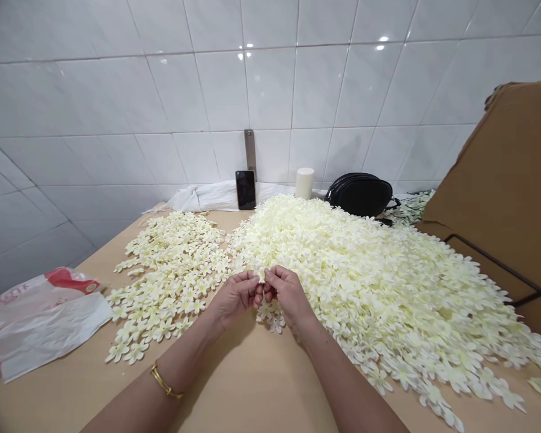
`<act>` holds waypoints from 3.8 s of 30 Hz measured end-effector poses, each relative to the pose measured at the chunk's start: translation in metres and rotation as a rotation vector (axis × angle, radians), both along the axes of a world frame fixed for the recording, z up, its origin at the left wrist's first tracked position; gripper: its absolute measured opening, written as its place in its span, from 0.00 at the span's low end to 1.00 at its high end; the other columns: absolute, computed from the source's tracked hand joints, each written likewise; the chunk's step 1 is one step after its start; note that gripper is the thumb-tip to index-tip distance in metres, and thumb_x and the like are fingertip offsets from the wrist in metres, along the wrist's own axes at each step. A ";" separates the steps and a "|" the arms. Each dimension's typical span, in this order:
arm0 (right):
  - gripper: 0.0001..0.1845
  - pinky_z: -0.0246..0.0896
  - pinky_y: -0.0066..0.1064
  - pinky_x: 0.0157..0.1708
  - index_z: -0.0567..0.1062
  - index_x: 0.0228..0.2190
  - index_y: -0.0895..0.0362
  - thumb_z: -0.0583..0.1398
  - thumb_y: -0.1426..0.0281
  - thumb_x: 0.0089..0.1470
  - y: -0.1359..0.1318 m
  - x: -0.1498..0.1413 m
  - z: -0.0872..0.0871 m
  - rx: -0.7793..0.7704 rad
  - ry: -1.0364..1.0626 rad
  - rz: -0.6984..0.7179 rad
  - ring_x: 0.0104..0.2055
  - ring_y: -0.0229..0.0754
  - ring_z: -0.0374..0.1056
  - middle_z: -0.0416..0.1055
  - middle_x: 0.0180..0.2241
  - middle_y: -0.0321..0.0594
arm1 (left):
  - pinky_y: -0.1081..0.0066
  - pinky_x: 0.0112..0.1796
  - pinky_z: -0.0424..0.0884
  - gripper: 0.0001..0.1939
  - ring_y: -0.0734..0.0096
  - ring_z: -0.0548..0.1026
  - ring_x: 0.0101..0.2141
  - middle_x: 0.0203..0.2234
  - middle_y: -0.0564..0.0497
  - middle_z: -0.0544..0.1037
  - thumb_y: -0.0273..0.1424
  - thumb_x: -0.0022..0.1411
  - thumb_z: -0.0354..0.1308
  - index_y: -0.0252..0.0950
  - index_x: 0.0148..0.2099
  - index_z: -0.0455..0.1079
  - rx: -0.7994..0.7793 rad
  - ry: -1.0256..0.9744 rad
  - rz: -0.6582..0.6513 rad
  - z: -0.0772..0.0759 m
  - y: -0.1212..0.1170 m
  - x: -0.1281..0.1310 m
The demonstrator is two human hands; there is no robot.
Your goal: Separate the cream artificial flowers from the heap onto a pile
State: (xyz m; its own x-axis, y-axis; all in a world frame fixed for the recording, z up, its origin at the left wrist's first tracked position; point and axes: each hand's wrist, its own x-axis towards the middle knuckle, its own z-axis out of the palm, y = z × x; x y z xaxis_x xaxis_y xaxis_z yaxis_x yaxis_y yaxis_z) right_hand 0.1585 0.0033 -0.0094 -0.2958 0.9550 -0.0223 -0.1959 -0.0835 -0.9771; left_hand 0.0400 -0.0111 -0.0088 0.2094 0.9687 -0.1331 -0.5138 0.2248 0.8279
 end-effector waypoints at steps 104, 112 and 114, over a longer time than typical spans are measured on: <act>0.20 0.56 0.25 0.24 0.69 0.24 0.59 0.68 0.63 0.28 -0.006 0.001 0.015 -0.070 -0.033 0.029 0.20 0.31 0.60 0.63 0.16 0.28 | 0.76 0.21 0.63 0.10 0.77 0.66 0.16 0.12 0.56 0.67 0.33 0.52 0.54 0.34 0.23 0.62 0.258 0.472 0.248 0.003 -0.008 -0.004; 0.18 0.59 0.27 0.26 0.70 0.27 0.59 0.66 0.61 0.35 -0.004 0.002 0.011 -0.106 0.018 0.097 0.22 0.31 0.62 0.66 0.21 0.31 | 0.77 0.20 0.61 0.09 0.78 0.66 0.16 0.13 0.56 0.67 0.33 0.51 0.54 0.34 0.22 0.62 0.314 0.549 0.313 0.005 -0.009 -0.003; 0.17 0.57 0.25 0.24 0.71 0.27 0.59 0.66 0.61 0.35 -0.004 0.001 0.008 -0.075 -0.004 0.086 0.21 0.31 0.61 0.66 0.20 0.31 | 0.77 0.20 0.61 0.09 0.78 0.66 0.16 0.12 0.56 0.67 0.32 0.51 0.54 0.34 0.22 0.63 0.316 0.535 0.301 0.006 -0.010 -0.002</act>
State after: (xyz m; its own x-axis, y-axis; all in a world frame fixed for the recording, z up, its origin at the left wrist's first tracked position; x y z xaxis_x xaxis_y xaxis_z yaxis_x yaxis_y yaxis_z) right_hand 0.1598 -0.0005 -0.0010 -0.3763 0.9218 -0.0938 -0.1807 -0.1723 -0.9683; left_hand 0.0382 -0.0209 -0.0030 -0.0905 0.9837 0.1556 -0.0182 -0.1578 0.9873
